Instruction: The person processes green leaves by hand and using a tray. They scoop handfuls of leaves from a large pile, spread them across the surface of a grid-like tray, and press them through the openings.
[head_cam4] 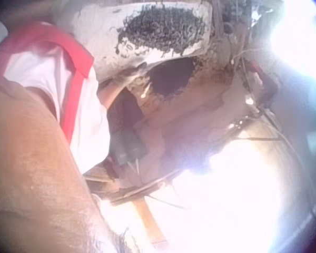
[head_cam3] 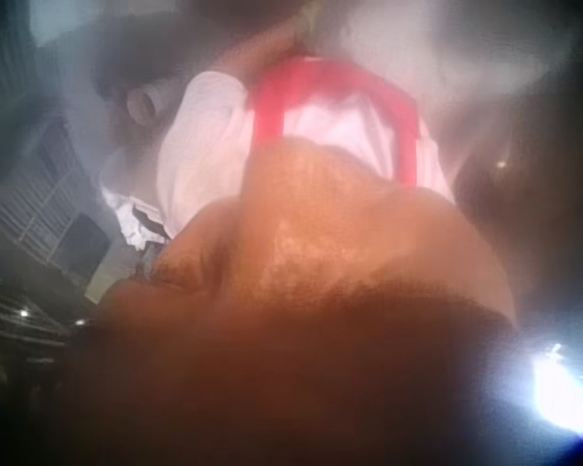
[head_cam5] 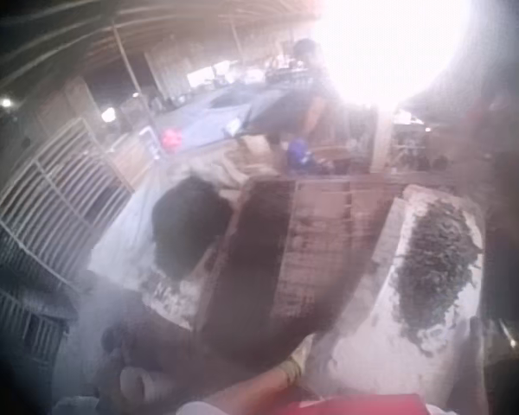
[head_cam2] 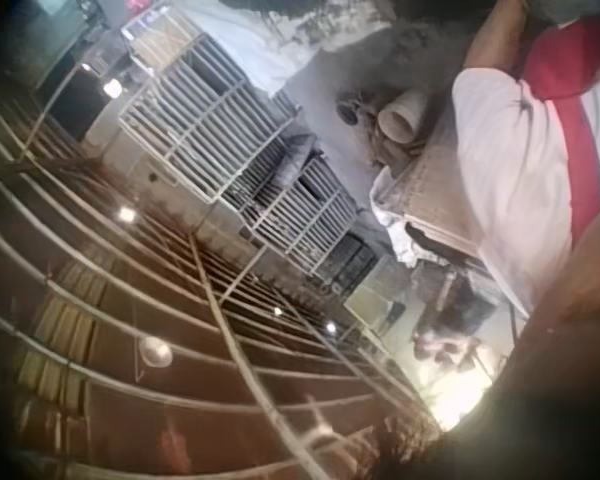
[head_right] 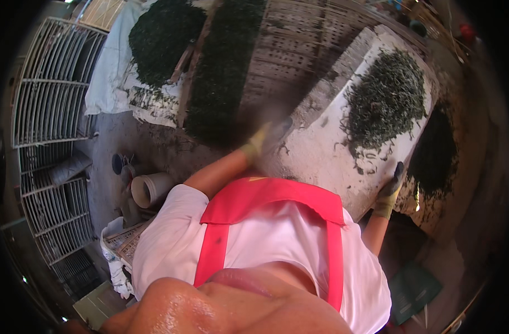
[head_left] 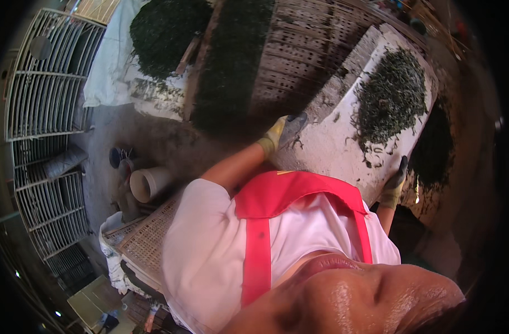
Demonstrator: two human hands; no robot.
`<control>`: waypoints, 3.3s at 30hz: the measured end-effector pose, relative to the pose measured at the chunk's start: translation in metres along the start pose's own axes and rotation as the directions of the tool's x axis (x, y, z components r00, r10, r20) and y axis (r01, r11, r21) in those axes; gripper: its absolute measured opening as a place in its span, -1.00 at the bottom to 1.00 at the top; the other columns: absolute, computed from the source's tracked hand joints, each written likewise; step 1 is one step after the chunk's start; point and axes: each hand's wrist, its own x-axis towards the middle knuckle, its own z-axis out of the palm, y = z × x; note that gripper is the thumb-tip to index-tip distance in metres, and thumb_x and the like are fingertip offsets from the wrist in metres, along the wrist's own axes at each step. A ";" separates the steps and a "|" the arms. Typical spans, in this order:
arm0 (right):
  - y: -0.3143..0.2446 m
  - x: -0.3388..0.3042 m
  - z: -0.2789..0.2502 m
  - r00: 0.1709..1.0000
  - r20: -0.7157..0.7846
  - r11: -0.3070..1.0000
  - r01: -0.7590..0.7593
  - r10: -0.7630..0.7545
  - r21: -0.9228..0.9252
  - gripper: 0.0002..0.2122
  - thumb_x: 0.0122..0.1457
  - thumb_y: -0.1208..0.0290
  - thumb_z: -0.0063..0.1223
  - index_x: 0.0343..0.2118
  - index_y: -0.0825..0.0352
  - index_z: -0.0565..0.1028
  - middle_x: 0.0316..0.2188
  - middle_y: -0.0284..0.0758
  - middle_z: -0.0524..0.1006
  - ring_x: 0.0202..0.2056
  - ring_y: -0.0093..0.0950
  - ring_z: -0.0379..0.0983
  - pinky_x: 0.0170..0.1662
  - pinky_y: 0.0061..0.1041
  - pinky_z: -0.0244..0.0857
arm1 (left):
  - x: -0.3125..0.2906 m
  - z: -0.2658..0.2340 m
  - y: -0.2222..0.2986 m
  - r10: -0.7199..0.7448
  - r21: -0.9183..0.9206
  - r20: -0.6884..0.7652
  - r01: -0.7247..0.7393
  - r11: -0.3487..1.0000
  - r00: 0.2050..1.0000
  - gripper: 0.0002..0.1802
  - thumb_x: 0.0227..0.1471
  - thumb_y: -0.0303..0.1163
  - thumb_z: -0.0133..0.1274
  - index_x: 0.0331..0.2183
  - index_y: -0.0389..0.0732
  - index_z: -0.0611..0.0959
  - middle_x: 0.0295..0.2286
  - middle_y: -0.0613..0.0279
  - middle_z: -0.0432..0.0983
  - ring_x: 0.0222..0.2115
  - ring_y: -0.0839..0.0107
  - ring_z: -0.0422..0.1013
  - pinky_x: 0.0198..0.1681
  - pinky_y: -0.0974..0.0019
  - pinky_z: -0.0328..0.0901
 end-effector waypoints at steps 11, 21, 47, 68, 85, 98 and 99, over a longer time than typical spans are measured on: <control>0.032 0.004 0.038 1.000 0.006 0.995 -0.014 0.013 0.095 -0.54 0.30 0.24 -0.16 0.12 0.51 0.33 0.14 -0.19 0.36 0.16 -0.43 0.25 0.25 -0.47 0.01 | 0.005 -0.068 -0.087 0.225 -0.245 -0.023 -0.223 0.943 0.974 -0.69 0.18 -0.32 -0.06 -0.06 -0.22 0.50 -0.29 0.14 0.47 -0.32 0.37 0.41 -0.26 0.31 0.38; -0.012 -0.021 0.212 0.950 0.313 1.000 0.005 -0.014 0.029 -0.56 0.24 0.23 -0.09 0.01 0.53 0.44 -0.06 -0.19 0.52 -0.02 -0.47 0.39 0.08 -0.54 0.22 | -0.053 -0.249 -0.118 -0.095 -0.306 -0.205 0.028 0.952 0.974 -0.68 0.24 -0.15 -0.18 -0.17 -0.17 0.51 -0.40 0.19 0.43 -0.40 0.35 0.39 -0.36 0.23 0.35; 0.045 -0.063 0.312 0.790 0.493 0.215 0.586 -0.364 -0.781 -0.46 0.10 0.15 0.06 0.14 0.24 0.32 0.16 -0.01 0.25 0.17 -0.02 0.15 0.19 -0.07 0.03 | 0.052 -0.304 -0.023 0.612 0.801 -0.092 -0.307 0.514 0.785 -0.73 0.13 -0.27 0.00 -0.25 -0.29 0.57 -0.31 0.22 0.49 -0.30 0.34 0.37 -0.18 0.33 0.30; 0.026 -0.060 0.328 0.775 0.536 0.237 0.620 -0.334 -0.748 -0.47 0.08 0.23 0.12 0.14 0.20 0.33 0.19 -0.13 0.24 0.18 -0.05 0.14 0.16 -0.06 0.03 | 0.125 -0.360 0.052 0.745 0.990 -0.132 0.123 0.067 0.654 -0.64 0.06 -0.33 0.07 -0.09 -0.25 0.51 -0.14 -0.05 0.45 -0.19 0.09 0.42 -0.18 0.16 0.37; -0.130 -0.005 0.522 0.250 0.826 -0.091 0.936 -0.505 -0.339 -0.59 -0.05 0.41 -0.04 -0.05 0.27 0.45 -0.03 -0.18 0.43 0.01 -0.18 0.34 0.06 -0.21 0.22 | 0.064 -0.310 0.229 0.642 0.414 0.082 -0.612 0.674 0.762 -0.39 -0.11 -0.52 0.23 0.03 -0.24 0.43 -0.07 0.22 0.42 -0.05 0.38 0.35 0.05 0.35 0.27; -0.018 0.002 0.885 0.367 0.926 0.288 0.900 -0.093 -0.328 -0.12 -0.04 0.39 0.25 0.33 0.23 -0.05 0.25 0.14 0.06 0.20 0.02 0.15 0.21 -0.23 0.17 | 0.349 -0.716 0.294 0.447 0.846 -0.370 0.097 0.524 0.814 -0.49 0.12 -0.37 0.00 0.12 -0.14 0.36 -0.14 0.28 0.49 -0.15 0.32 0.37 -0.06 0.36 0.29; 0.006 0.007 0.909 0.457 0.887 0.102 0.888 -0.072 -0.449 -0.21 -0.03 0.43 0.21 0.28 0.27 0.05 0.24 0.11 0.09 0.19 -0.01 0.17 0.20 -0.27 0.19 | 0.350 -0.687 0.296 0.427 0.865 -0.294 0.048 0.500 0.855 -0.53 0.14 -0.43 -0.03 0.10 -0.15 0.37 -0.21 0.34 0.52 -0.20 0.42 0.37 -0.12 0.41 0.32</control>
